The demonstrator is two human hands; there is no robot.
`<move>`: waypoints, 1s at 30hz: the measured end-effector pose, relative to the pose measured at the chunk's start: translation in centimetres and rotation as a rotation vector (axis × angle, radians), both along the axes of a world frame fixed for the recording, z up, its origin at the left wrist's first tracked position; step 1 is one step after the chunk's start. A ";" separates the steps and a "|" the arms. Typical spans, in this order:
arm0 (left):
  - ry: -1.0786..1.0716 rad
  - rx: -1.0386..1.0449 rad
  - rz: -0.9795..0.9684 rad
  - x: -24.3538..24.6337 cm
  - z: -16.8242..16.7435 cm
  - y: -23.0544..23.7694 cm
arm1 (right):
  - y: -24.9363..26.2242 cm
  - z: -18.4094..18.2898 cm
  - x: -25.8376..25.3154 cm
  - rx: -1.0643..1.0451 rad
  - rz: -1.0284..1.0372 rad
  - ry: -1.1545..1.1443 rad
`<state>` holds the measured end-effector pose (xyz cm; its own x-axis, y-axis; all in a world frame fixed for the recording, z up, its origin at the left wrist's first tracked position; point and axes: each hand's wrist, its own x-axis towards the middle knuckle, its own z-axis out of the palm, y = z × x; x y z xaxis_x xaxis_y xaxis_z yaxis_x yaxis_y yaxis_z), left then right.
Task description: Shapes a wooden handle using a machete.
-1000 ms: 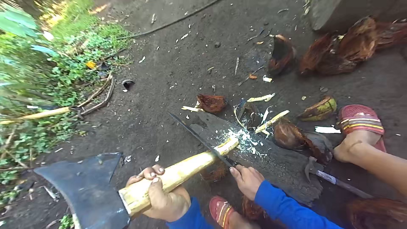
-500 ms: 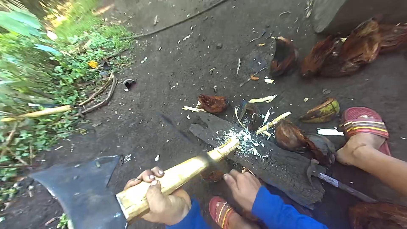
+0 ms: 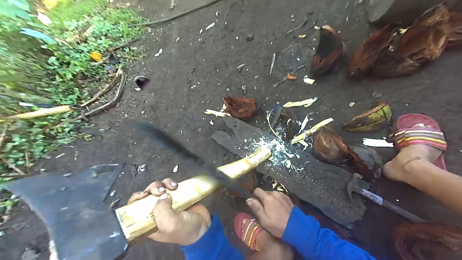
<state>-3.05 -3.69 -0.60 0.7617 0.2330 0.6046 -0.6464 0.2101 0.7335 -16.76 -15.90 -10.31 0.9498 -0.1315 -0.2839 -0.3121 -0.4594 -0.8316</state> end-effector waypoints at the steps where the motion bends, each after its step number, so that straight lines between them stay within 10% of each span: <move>1: 0.013 0.001 0.004 -0.1 0.0 0.1 | 0.2 -0.3 -0.1 -0.037 -0.001 -0.064; 6: -0.033 -0.002 -0.075 0.9 -0.4 1.2 | -3.4 -7.8 0.7 0.022 -0.073 0.294; 13: 0.006 -0.012 -0.011 0.5 -0.2 0.4 | -0.6 0.1 0.0 -0.020 0.020 0.031; 15: 0.046 0.009 0.035 0.0 0.0 0.2 | 0.2 -0.3 -0.3 -0.103 -0.020 -0.164; 20: -0.016 -0.004 -0.048 1.0 -0.5 1.4 | -4.1 -8.3 0.8 0.010 -0.090 0.353; 30: 0.032 0.000 0.018 0.4 -0.3 1.1 | -0.6 -1.9 0.2 -0.030 0.050 0.051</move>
